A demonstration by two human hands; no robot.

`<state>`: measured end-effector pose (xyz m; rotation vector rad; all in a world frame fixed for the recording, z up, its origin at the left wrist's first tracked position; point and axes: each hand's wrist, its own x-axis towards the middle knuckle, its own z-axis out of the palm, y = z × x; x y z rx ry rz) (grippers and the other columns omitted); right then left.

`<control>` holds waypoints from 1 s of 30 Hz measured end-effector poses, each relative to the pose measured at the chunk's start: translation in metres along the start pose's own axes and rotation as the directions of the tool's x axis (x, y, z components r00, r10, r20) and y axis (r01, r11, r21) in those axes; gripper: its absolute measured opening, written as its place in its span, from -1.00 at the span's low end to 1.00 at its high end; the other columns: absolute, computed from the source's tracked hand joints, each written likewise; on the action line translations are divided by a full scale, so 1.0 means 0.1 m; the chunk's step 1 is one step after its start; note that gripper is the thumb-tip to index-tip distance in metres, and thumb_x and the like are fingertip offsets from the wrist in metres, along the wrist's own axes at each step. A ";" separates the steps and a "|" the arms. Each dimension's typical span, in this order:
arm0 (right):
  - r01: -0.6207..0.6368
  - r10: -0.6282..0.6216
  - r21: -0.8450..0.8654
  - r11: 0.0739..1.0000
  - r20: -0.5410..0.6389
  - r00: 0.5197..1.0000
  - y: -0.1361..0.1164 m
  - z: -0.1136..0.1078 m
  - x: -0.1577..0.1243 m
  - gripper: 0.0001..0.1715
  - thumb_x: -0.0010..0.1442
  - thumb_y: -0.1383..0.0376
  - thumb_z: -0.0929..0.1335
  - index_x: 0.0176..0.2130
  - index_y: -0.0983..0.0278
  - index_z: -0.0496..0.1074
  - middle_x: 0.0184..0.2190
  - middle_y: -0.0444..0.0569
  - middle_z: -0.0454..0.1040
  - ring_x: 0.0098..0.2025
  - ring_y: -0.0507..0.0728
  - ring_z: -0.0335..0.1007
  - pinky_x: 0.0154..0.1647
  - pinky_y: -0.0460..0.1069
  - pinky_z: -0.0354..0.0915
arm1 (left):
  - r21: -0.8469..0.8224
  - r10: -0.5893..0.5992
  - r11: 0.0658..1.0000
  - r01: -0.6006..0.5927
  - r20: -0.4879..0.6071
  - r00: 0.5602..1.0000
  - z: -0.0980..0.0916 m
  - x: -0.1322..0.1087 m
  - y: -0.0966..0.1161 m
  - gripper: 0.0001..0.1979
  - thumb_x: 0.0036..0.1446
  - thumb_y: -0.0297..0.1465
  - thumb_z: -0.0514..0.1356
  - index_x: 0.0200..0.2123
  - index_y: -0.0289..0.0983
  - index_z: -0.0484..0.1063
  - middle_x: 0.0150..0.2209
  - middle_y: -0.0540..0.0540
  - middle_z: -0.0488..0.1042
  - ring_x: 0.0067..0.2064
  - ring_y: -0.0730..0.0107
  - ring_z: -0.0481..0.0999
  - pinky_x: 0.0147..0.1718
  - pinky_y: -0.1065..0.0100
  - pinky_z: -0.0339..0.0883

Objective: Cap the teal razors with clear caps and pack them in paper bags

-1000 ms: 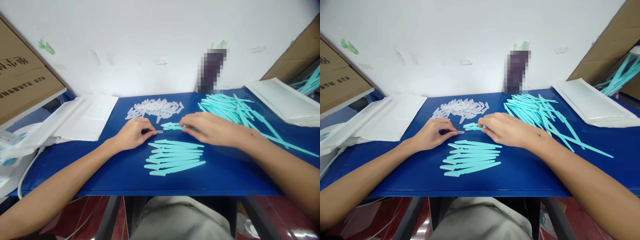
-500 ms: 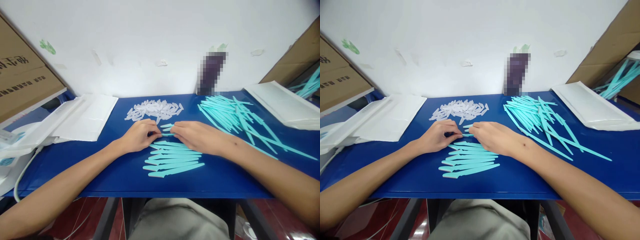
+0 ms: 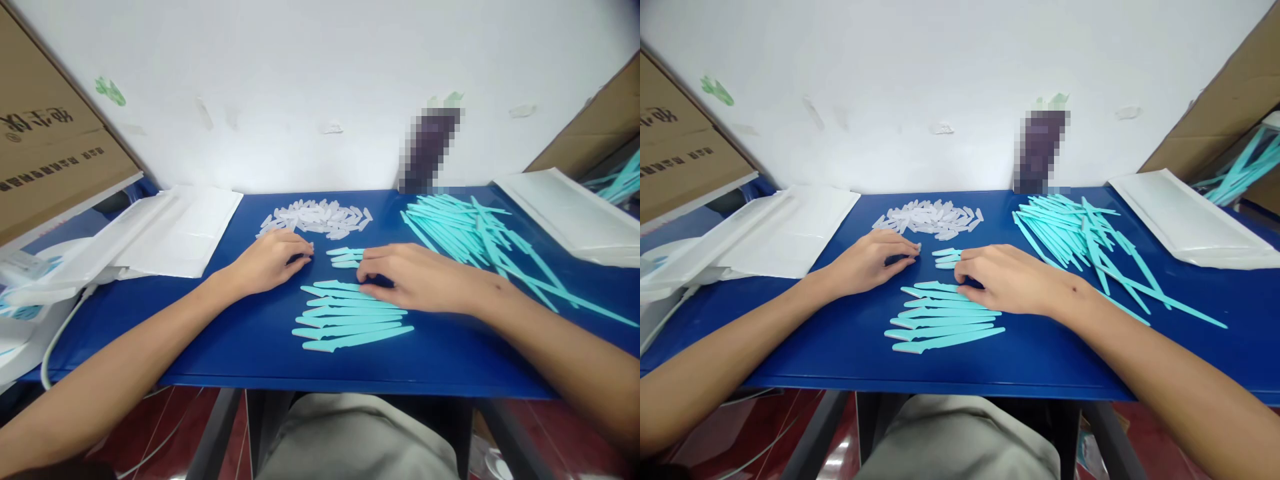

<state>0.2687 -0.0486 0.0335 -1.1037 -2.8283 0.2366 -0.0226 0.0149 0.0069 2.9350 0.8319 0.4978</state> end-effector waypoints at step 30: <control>0.029 -0.041 -0.154 0.988 -0.079 0.996 0.12 0.01 -0.08 -0.73 0.38 0.35 0.27 -0.09 0.26 0.57 -0.16 0.07 0.60 -0.18 0.20 0.53 -0.26 0.03 0.28 | -0.402 -0.252 0.877 0.263 0.081 0.964 -0.02 0.06 0.22 -0.88 0.19 -0.29 0.41 -0.32 -0.22 0.69 -0.46 0.02 0.57 -0.48 0.50 0.35 -0.46 0.41 0.22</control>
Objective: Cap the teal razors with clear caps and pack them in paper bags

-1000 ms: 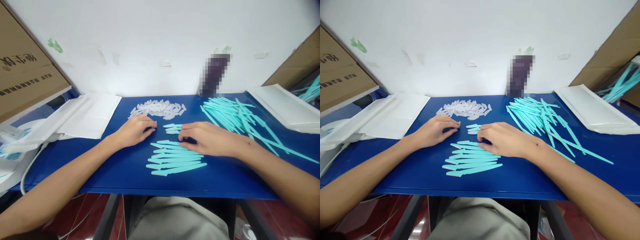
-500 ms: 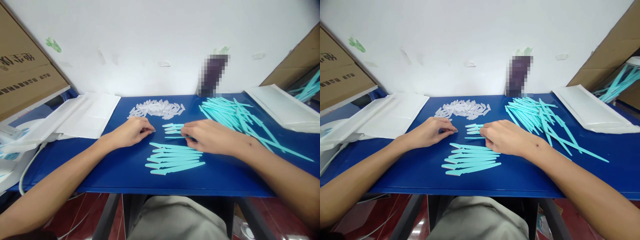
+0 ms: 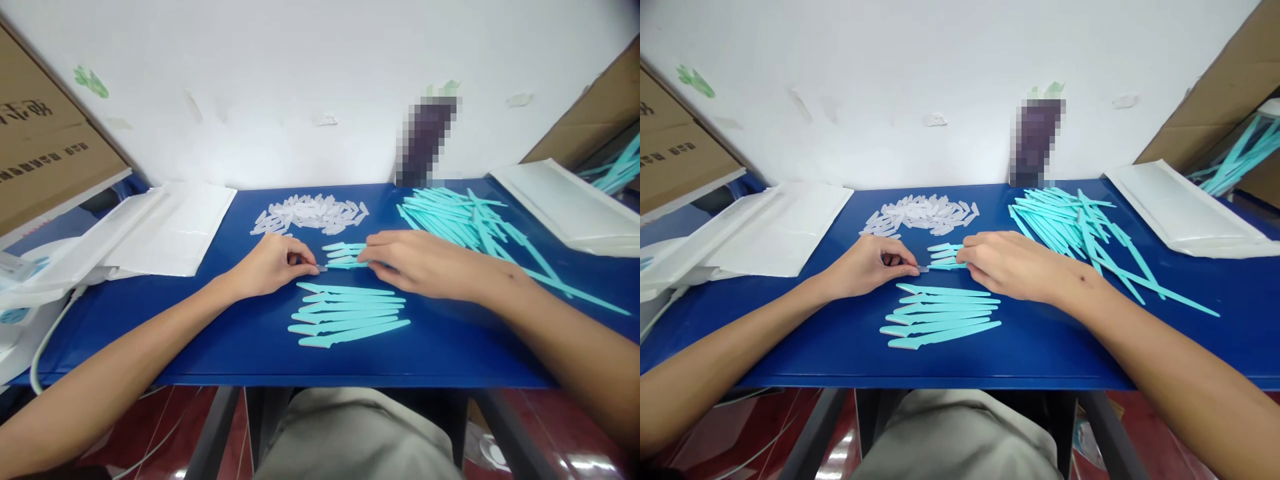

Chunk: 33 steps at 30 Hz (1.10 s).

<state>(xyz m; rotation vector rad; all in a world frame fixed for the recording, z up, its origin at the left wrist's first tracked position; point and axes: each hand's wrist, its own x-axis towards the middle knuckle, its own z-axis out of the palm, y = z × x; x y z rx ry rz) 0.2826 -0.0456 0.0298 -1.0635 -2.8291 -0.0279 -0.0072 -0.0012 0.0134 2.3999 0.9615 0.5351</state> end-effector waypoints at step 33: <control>-0.054 0.055 -0.015 0.998 0.017 0.998 0.02 -0.01 -0.01 -0.72 0.36 0.34 0.27 -0.18 0.25 0.60 -0.25 0.01 0.53 -0.35 0.12 0.46 -0.39 0.01 0.16 | 0.646 0.233 0.732 -0.218 0.063 0.970 -0.16 -0.01 -0.10 -0.72 0.42 -0.31 0.13 -0.15 -0.30 0.63 -0.22 -0.21 0.60 -0.17 0.14 0.57 -0.17 0.20 0.36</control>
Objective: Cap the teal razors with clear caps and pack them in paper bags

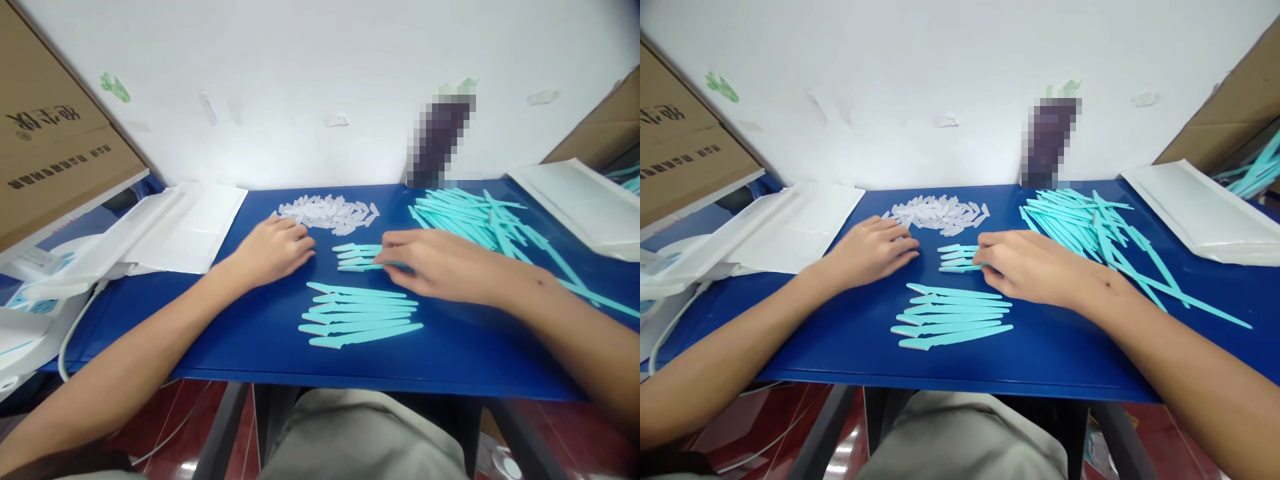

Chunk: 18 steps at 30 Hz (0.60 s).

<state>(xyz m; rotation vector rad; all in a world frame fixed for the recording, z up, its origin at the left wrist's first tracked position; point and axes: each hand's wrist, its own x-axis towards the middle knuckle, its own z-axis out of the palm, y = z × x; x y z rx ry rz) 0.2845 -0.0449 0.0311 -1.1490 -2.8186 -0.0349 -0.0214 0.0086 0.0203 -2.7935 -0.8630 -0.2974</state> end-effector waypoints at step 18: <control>0.019 -0.044 0.212 0.977 0.117 0.992 -0.20 -0.03 0.05 -0.75 0.36 0.36 0.28 -0.27 0.27 0.55 -0.26 -0.01 0.53 -0.31 0.10 0.44 -0.29 0.01 0.25 | -0.027 0.073 0.997 -0.070 0.131 0.989 -0.09 -0.09 -0.14 -0.66 0.41 -0.45 0.06 -0.03 -0.22 0.66 -0.15 -0.17 0.54 -0.17 0.21 0.48 -0.09 0.21 0.31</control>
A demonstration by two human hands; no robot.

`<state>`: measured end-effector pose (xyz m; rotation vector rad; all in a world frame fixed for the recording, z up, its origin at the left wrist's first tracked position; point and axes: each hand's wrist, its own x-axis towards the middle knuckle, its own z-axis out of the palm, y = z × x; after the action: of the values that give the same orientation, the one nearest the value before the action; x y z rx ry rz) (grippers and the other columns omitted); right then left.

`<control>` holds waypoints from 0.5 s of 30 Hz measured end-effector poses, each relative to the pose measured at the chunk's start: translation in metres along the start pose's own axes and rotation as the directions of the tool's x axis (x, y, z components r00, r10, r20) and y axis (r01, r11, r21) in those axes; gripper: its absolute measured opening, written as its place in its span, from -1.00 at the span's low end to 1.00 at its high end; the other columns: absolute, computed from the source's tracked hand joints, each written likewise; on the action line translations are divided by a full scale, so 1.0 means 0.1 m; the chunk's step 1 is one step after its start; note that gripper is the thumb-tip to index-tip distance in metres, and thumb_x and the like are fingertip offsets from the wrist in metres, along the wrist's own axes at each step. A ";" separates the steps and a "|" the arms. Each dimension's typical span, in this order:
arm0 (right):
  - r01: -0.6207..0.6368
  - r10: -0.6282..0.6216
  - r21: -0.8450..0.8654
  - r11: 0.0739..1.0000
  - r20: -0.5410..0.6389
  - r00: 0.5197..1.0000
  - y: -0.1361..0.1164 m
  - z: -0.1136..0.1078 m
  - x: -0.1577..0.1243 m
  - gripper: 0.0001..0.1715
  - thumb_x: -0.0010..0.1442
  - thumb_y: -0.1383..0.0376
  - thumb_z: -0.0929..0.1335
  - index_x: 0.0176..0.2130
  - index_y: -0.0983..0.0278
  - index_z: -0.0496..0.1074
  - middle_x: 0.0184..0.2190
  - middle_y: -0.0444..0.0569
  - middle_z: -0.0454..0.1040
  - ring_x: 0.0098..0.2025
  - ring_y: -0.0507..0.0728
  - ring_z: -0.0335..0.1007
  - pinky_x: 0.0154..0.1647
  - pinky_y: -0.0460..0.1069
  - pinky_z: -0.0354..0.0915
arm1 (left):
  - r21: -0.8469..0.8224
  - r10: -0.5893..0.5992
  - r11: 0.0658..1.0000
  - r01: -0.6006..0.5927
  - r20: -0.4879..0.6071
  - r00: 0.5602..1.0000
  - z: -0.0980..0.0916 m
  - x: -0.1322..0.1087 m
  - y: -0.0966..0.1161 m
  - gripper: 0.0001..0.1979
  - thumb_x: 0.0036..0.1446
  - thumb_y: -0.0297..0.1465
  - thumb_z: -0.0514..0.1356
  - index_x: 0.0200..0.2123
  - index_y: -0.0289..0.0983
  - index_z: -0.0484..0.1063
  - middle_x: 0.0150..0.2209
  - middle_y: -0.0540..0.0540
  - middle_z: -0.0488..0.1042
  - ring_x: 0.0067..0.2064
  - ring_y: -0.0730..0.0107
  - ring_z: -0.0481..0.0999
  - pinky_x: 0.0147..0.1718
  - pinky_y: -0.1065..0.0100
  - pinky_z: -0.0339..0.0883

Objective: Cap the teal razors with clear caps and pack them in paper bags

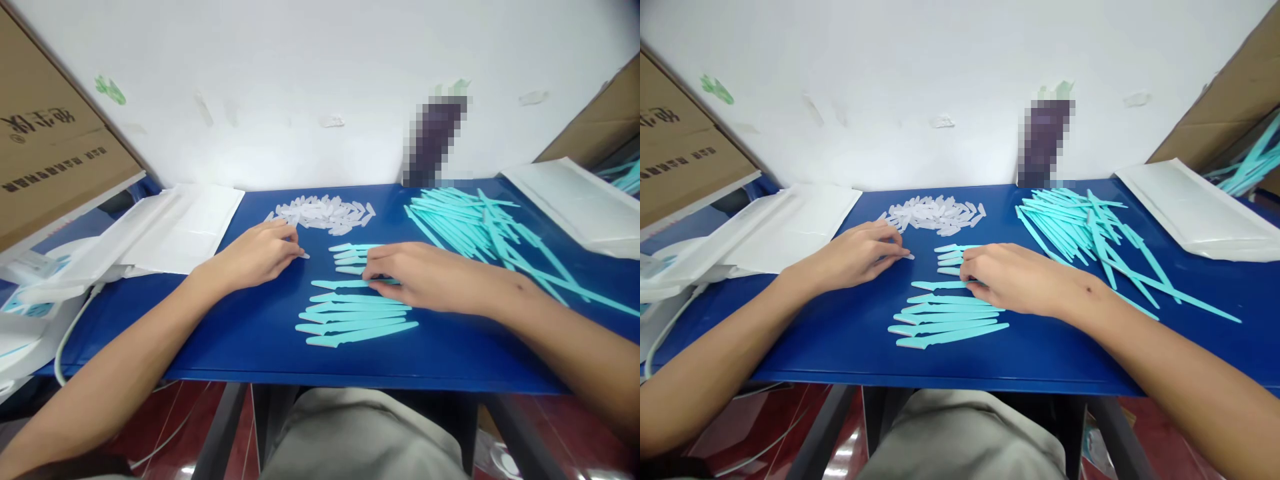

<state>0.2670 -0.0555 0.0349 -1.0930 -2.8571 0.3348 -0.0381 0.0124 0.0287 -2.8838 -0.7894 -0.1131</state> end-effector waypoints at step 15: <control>-0.168 0.155 0.140 0.976 0.096 0.983 0.20 -0.20 -0.13 -0.89 0.19 0.36 0.32 -0.32 0.20 0.46 -0.47 -0.15 0.52 -0.51 0.04 0.35 -0.45 -0.05 0.21 | -0.596 -0.185 0.800 0.069 -0.136 0.973 0.03 0.07 0.29 -0.84 0.35 -0.32 0.21 -0.17 -0.25 0.57 -0.19 -0.08 0.65 -0.18 0.33 0.60 -0.15 0.32 0.41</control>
<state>0.2923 -0.0466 0.0500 -1.3143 -2.7660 0.6062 -0.0166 -0.0084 0.0230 -3.2997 -1.0681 -0.7694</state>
